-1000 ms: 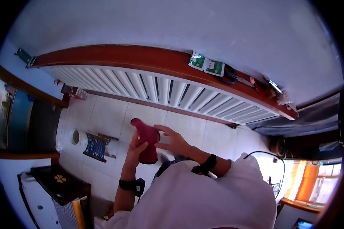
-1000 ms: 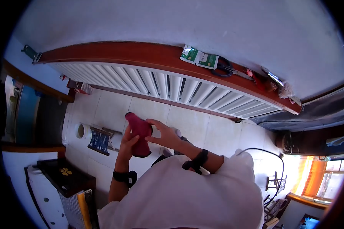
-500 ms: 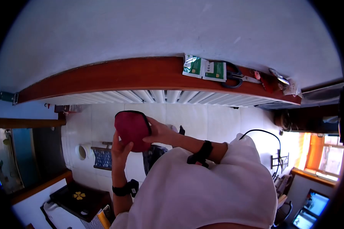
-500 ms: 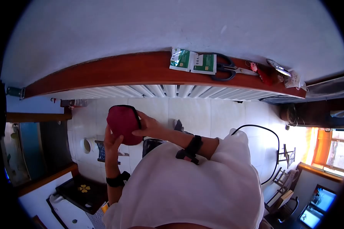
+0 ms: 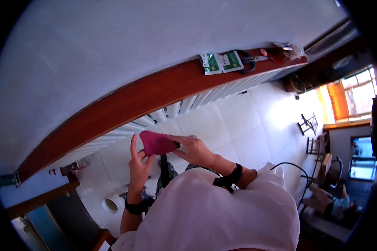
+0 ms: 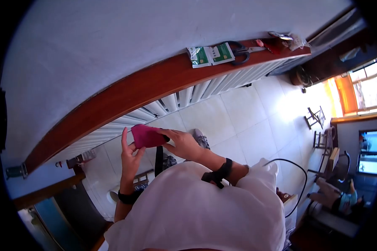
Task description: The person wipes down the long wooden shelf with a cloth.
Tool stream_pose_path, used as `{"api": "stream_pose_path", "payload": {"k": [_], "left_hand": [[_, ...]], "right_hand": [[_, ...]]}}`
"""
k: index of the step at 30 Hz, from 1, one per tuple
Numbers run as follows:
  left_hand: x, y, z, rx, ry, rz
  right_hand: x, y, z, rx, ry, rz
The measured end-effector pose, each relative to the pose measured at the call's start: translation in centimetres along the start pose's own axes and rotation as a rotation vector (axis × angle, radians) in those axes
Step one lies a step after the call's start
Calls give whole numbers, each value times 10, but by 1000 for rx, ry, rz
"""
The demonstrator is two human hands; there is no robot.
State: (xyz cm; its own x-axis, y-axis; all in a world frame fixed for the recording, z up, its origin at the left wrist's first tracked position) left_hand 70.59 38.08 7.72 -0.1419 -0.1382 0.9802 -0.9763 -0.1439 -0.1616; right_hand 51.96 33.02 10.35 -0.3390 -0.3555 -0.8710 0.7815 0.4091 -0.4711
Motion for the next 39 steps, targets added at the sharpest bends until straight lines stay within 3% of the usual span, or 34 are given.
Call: {"api": "stream_pose_path", "payload": {"k": [2,4,6,8,10,12,14,15,17,21,22,24,27,32,39], "left_hand": [[9,-10,4,-101,29,90],[11,-14,8,-177,48,177],[15,-5,9,-327,199,387],[19,-1,11,-273,198,343],[48,11,12,-262,481,484],[72,15,16,-203,521,569],[104,11,25,-94,583,384],[119,12,32,-120,516,285],[147,18,49,-119,550,304],[181,38,116,214,812,605],[176,41,128,239,772,708],[169,37,125,254,764,747],[149,26,114,320,728,737],[136,9,108,414,838,809],[111,-37,91,441,803,900]], "right_hand": [[-2,6,-12,9,141,-116],[-8,4,-21,89,134,-124],[-18,1,-28,146,115,-121],[-34,-17,-30,296,40,-227],[-21,-24,-33,283,135,-104],[-19,-36,-29,255,164,6],[-40,-59,-18,352,183,109],[-48,-72,-11,359,213,138],[-69,-103,13,477,82,-24],[-47,-149,82,594,0,-174],[-43,-153,91,621,38,-337],[-43,-153,93,703,-167,-575],[-38,-118,99,583,-175,-434],[-15,-54,120,426,-94,-871],[-12,-68,97,301,-206,-742]]}}
Point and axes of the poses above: each hand's wrist, its own z-axis towards the middle knuckle, its own y-axis out of the palm, x = y × z, the point moved 7 cm from there along z, towards the middle knuckle, and after that the axes turned 2 degrees about x, right-handed, at the moved point
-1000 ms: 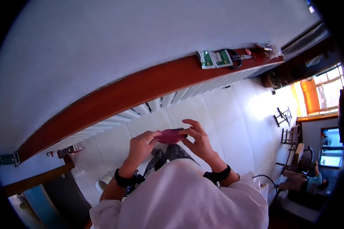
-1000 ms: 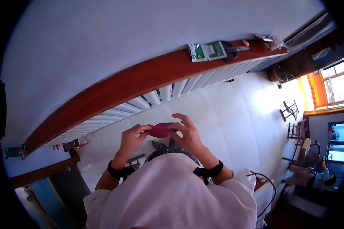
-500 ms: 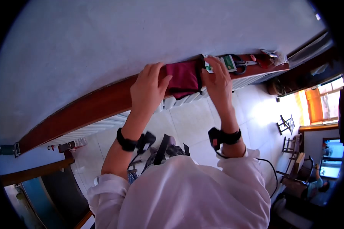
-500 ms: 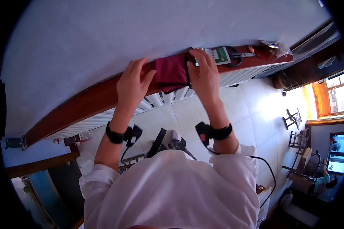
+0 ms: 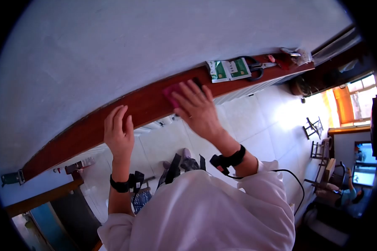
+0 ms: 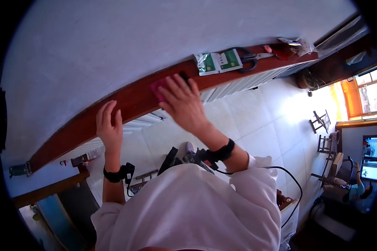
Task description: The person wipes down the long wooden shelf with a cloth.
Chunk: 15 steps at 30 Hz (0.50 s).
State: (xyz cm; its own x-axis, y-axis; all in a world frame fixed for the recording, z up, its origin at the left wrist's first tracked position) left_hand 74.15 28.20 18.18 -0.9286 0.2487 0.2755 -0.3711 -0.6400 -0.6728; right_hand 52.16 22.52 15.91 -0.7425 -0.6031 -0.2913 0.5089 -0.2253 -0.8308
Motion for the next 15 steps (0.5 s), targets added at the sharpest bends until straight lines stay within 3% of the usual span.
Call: {"api": "stream_pose_path", "payload": {"k": [7,15], "left_hand": [[-22,-64,-83,-78,-229,38],[-71,-118,-139,31,-417,122]], "right_hand": [[6,0,-2,14,104,-181],[-112,58,23,-141,-158,-48]]}}
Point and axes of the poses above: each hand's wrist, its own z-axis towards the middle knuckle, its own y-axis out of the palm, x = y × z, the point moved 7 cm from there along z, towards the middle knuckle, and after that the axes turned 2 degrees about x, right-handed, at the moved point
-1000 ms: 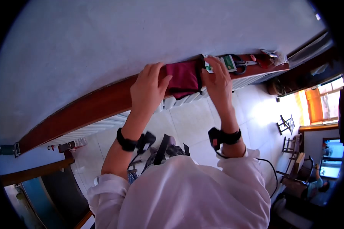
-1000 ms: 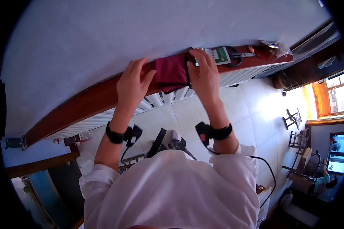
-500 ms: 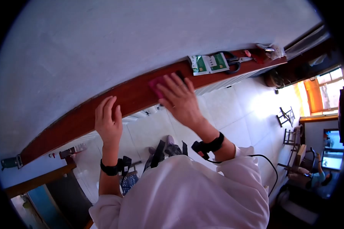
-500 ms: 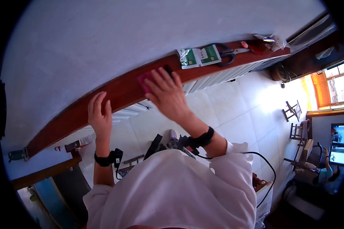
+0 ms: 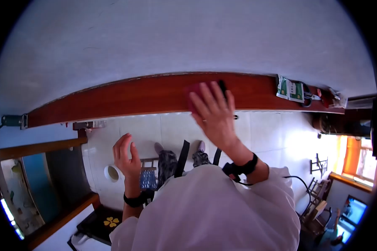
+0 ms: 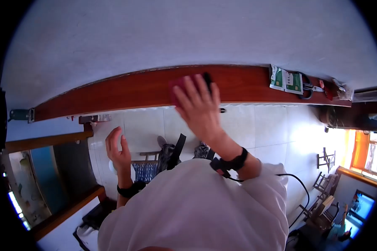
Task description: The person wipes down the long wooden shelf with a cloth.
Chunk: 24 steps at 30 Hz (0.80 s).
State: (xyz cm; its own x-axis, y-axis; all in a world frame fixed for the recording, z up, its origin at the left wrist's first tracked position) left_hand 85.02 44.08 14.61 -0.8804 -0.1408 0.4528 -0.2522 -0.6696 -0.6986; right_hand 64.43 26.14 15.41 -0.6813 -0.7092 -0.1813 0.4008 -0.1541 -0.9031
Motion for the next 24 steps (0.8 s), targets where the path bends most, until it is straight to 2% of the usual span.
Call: {"api": "stream_pose_path", "payload": {"k": [7,11,14,20,23,24], "left_hand": [[-71,-35,25,31,120,0],[-103,-47,59,49,229,-66],[-122,-47,83,43,289,-116],[-135,-42,100,-1,347,-107],[-130,-30,93,-35,344,-137],[-129,-28,88,-30,338,-132]], "right_hand": [[-131,50,52,30,-130,108],[-144,50,59,81,-90,178],[-110,35,42,82,84,96],[61,-16,-37,241,561,-290],[82,-22,-43,289,647,-295],[72,-16,-36,305,603,-346]]}}
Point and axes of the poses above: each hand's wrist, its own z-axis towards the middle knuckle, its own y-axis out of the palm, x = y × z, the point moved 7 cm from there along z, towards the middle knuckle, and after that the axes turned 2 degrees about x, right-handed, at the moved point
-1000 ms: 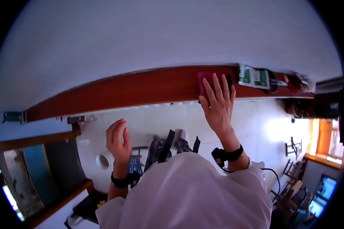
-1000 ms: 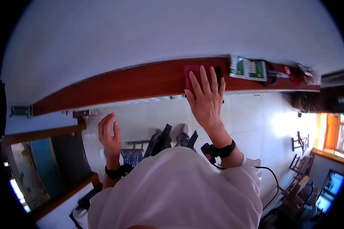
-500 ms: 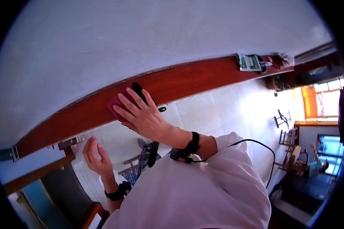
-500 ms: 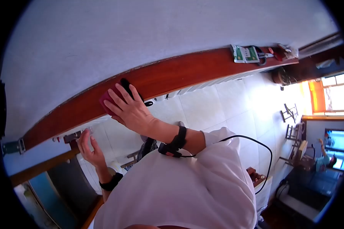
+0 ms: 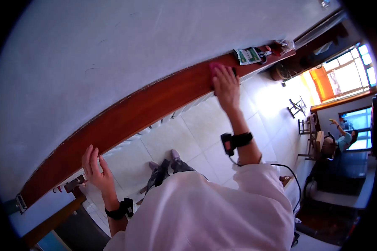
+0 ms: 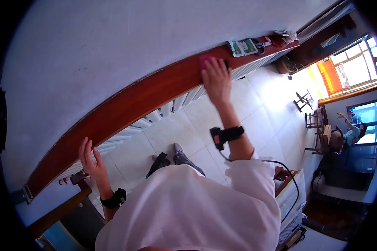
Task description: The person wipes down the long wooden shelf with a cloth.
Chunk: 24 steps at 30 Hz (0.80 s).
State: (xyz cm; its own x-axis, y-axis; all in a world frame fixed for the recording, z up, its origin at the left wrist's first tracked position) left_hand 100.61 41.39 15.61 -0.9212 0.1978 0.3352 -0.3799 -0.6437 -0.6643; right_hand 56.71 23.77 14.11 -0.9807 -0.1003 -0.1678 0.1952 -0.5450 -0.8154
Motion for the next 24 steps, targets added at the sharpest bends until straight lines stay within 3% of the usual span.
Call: {"api": "stream_pose_path", "payload": {"k": [4,5,8,12,14,16,18,20,24], "left_hand": [[3,18,-10,-79,55,170],[2,20,-12,-91,80,223],[2,21,-15,-106,119,295],[5,23,-16,-102,111,322],[7,23,-16,-102,88,335],[7,25,-16,-87,67,345],[6,26,-17,-50,90,348],[5,28,-18,-43,101,362],[6,27,-19,-20,94,388]], "right_hand": [[-110,-9,-37,-105,-385,162],[-126,-25,-38,-171,-387,324],[-88,-16,-22,-171,-382,284],[21,-12,19,-76,-93,195],[28,-14,28,-78,-34,253],[-3,-9,22,-106,-150,215],[-39,-19,17,-178,-332,367],[-20,-16,30,-209,-303,378],[41,-3,52,-62,-21,324]]}}
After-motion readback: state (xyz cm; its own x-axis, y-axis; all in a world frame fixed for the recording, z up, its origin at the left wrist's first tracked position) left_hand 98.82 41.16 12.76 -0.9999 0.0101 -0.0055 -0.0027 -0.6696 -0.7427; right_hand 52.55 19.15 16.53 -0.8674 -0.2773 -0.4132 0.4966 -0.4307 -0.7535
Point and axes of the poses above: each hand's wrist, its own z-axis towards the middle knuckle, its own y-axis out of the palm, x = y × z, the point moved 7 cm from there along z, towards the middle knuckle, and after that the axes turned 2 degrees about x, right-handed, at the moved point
